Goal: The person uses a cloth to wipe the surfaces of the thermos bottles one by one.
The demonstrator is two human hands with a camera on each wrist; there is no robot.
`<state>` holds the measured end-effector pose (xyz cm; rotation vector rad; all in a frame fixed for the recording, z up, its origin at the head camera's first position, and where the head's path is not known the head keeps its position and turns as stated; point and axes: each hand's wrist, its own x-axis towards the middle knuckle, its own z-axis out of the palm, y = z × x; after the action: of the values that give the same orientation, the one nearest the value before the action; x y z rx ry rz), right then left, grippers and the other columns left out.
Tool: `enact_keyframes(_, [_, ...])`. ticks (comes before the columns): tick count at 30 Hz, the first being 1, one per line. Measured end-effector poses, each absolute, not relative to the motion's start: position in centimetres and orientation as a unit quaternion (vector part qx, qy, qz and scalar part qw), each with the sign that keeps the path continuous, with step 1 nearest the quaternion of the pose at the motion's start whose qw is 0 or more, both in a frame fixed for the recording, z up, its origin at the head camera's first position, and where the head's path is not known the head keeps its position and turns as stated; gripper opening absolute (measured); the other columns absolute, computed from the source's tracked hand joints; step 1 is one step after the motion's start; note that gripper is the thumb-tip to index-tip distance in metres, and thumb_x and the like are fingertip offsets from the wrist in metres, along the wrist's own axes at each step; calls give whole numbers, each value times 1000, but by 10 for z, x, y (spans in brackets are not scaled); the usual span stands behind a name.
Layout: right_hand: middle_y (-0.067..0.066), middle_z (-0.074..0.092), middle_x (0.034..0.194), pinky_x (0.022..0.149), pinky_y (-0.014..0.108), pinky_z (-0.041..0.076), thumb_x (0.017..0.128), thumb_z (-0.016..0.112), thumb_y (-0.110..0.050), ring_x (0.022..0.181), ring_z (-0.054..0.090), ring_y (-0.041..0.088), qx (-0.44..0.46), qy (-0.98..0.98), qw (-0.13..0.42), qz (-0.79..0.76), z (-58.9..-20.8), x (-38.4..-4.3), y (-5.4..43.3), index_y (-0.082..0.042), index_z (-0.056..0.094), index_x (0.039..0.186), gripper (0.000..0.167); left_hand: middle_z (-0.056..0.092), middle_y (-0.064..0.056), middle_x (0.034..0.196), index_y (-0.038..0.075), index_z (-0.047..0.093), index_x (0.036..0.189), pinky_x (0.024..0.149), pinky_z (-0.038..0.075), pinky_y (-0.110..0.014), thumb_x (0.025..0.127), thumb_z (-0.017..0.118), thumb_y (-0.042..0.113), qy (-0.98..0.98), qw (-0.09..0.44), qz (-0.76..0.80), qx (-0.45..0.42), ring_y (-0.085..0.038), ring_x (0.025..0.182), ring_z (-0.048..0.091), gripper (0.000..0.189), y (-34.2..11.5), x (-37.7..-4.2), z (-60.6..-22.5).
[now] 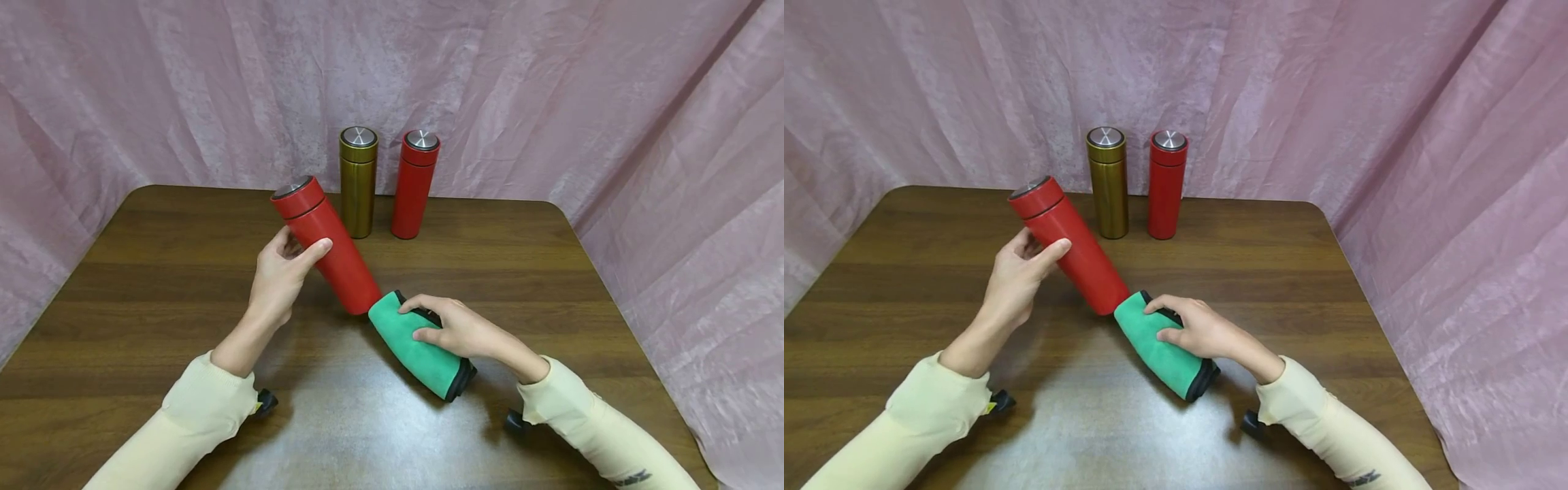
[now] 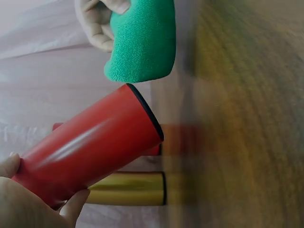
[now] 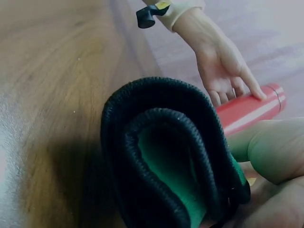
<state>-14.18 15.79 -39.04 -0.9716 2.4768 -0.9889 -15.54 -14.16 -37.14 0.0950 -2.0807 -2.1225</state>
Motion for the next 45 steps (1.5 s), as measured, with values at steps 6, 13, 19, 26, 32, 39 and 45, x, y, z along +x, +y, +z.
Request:
enact_keyframes(6, [7,64,128,93,37,51,94,74,0,111,59,23,-294,845,142,-424,-390,-140,166,-10,62,132,41,66,-5,121,13,60,134,92,53,-27,93,78,18,-642,113,-758,28,-20,109,63,46,-149,-150,-357])
enact_keyframes(13, [14,61,127,89,25,52,92,72,7,107,60,24,-250,807,100,-526,-392,-138,172,-2,57,134,45,61,-10,126,7,56,136,87,58,-28,95,74,6,-527,142,-838,-1,-20,109,64,44,-160,-144,-342])
enact_keyframes(19, [19,60,124,89,22,53,92,69,10,107,59,23,-224,764,45,-603,-397,-136,167,3,53,136,48,59,-13,124,3,53,136,82,60,-29,96,74,5,-456,152,-877,-5,-22,98,69,46,-168,-139,-332])
enact_keyframes(26, [20,63,118,86,25,56,91,69,13,103,63,22,-243,730,-19,-638,-405,-125,150,3,52,134,47,58,-11,123,3,53,132,80,59,-30,97,74,9,-421,151,-895,10,-22,96,69,42,-170,-136,-328])
enact_keyframes(32, [21,60,124,90,27,56,88,70,17,107,64,21,-261,709,-76,-650,-413,-111,130,7,51,132,49,65,-9,120,6,52,135,81,59,-31,96,76,15,-381,125,-915,36,-21,95,70,46,-170,-132,-328])
enact_keyframes(39, [22,57,122,94,27,54,85,68,23,109,62,23,-307,691,-145,-638,-420,-101,113,10,50,128,48,68,-8,117,8,50,137,83,60,-33,98,74,17,-351,99,-930,48,-21,97,71,47,-169,-129,-330])
enact_keyframes(45, [24,58,116,86,25,55,81,71,23,101,62,28,-374,681,-218,-590,-421,-108,104,10,53,123,47,69,-7,114,8,51,136,82,61,-34,99,72,17,-335,77,-938,53,-21,94,71,43,-167,-129,-334])
